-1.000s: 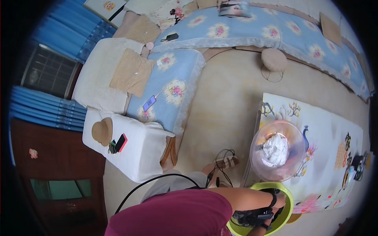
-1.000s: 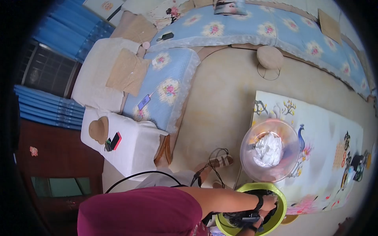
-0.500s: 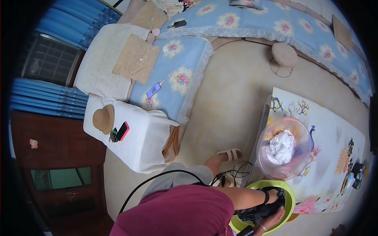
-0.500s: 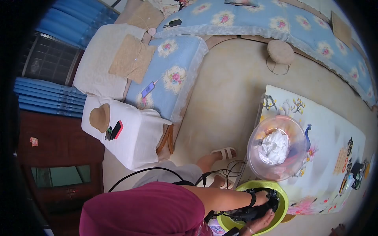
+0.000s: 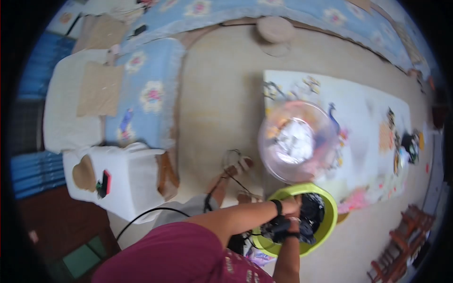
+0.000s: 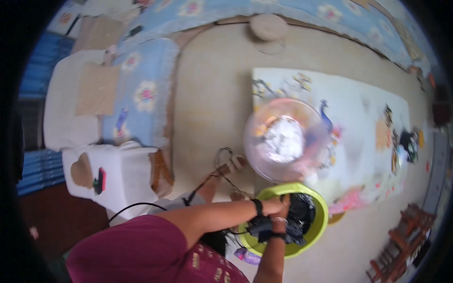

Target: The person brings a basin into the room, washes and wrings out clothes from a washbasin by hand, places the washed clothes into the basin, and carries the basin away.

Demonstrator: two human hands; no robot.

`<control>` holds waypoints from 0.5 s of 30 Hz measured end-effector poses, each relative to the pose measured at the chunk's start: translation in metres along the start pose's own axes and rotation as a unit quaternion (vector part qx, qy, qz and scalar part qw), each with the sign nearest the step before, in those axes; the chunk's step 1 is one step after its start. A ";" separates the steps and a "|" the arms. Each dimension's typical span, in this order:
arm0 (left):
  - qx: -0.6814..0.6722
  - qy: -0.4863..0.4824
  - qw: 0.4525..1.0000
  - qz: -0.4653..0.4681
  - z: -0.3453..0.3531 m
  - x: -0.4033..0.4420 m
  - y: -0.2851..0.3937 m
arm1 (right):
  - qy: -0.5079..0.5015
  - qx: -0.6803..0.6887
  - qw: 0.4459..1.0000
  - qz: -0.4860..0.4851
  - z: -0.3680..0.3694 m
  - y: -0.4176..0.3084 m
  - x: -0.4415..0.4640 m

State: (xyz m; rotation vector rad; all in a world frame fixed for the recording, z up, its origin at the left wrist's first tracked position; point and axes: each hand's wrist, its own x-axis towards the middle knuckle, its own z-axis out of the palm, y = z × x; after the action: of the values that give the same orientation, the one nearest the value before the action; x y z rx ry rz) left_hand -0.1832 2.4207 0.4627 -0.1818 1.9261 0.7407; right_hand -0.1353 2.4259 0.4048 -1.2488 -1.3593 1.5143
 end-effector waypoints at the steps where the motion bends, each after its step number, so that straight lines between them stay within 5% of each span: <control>1: 0.084 -0.116 0.988 0.051 0.006 0.015 -0.007 | -0.091 -0.171 0.981 0.029 -0.034 0.042 0.011; 2: -0.089 -0.045 0.984 0.150 0.101 0.079 -0.073 | -0.237 -0.456 0.858 -0.001 -0.063 0.089 0.026; 3: -0.059 -0.125 0.985 0.107 0.072 0.068 -0.064 | -0.313 -0.554 0.771 -0.004 -0.074 0.128 0.042; 5: -0.010 -0.245 0.969 0.013 -0.023 0.027 -0.024 | -0.394 -0.599 0.697 -0.028 -0.100 0.231 0.088; 6: 0.005 -0.287 0.957 -0.037 -0.041 0.012 -0.009 | -0.347 -0.538 0.768 -0.005 -0.053 0.117 0.061; 8: -0.007 -0.252 0.968 -0.003 -0.014 0.034 -0.039 | -0.326 -0.482 0.814 0.003 -0.037 0.059 0.063; 11: -0.059 -0.248 0.963 -0.089 -0.029 0.014 -0.014 | -0.197 -0.465 0.859 -0.081 -0.058 0.045 0.048; 12: -0.061 -0.249 0.961 -0.103 -0.026 0.017 -0.015 | -0.234 -0.415 0.876 0.070 -0.049 -0.019 0.039; 15: -0.087 -0.234 0.961 -0.116 -0.023 0.017 -0.005 | -0.191 -0.247 0.949 0.053 -0.049 -0.108 -0.004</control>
State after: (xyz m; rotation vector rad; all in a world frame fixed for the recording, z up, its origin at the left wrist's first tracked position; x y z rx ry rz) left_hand -0.2069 2.4069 0.4533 -0.3057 1.3656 0.7196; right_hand -0.0957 2.4538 0.5131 -1.3849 -2.0493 1.6040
